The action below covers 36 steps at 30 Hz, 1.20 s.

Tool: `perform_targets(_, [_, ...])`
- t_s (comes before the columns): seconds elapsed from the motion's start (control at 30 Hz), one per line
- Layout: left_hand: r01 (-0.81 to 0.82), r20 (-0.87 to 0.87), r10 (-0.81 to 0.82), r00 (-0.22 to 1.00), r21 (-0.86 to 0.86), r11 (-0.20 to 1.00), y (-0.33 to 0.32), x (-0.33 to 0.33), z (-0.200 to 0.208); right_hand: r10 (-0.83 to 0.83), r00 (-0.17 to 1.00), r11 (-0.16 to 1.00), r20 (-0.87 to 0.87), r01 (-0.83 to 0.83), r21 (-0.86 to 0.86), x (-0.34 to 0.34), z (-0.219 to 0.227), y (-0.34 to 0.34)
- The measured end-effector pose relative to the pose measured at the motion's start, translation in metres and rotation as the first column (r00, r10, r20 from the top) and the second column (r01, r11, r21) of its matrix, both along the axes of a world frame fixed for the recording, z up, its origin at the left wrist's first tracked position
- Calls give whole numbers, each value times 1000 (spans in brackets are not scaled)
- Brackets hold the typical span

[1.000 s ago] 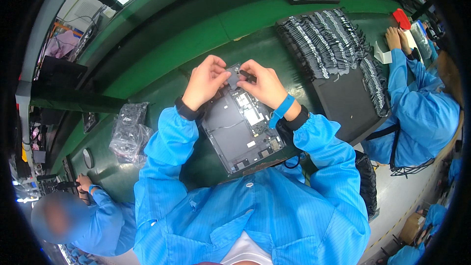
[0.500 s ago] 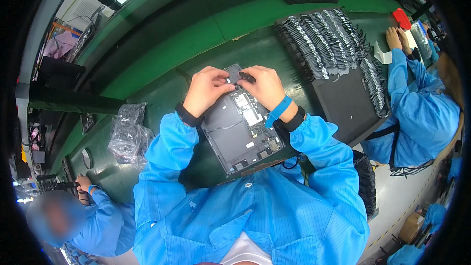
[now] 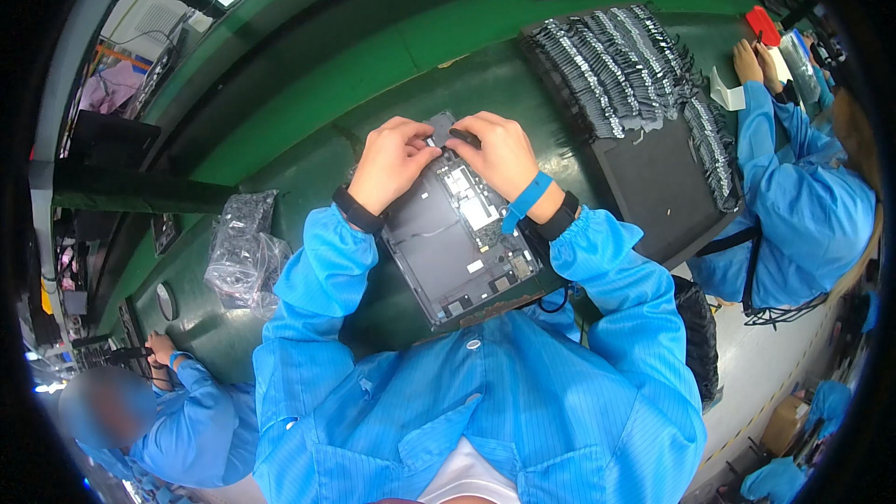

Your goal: Manually assemble and connect components within a tablet or electronic device housing on a production line.

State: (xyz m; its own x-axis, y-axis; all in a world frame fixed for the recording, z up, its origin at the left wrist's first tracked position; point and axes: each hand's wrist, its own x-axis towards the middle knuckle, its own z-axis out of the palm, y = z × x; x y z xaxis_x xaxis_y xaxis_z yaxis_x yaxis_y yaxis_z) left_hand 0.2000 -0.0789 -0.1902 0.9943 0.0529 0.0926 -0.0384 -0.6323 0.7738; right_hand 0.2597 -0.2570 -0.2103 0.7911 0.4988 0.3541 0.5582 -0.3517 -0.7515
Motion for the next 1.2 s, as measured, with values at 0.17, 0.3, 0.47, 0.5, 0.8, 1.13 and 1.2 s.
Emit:
perform_targets(0.17, [-28, 16, 28, 999, 39, 999, -4, -1, 0, 5, 1000, 1000, 1, -5, -2, 1, -1, -1])
perform_targets(0.3, [-40, 32, 38, 999, 38, 998, -2, -3, -2, -2, 1000, 1000, -9, 2, 14, 0, 0, 0])
perform_targets(0.47, [-41, 37, 40, 999, 46, 998, -2, -1, -7, -25, 1000, 999, -4, 25, -25, 2, -1, 2])
perform_targets(0.5, [-54, 46, 53, 998, 27, 998, -3, -1, -7, -27, 1000, 999, -5, 27, -25, 1, -1, 2])
perform_targets(0.8, [18, 162, -65, 985, 274, 962, -10, -2, -8, 18, 988, 989, 152, 5, -148, -4, -6, 1])
perform_targets(1.13, [79, 122, -172, 978, 544, 836, -16, 1, -11, -79, 891, 967, -447, -40, -251, 31, -4, 3])
perform_targets(1.2, [121, 66, -190, 980, 562, 818, -9, -2, -2, -64, 895, 974, -441, -39, -222, 31, -10, 3])
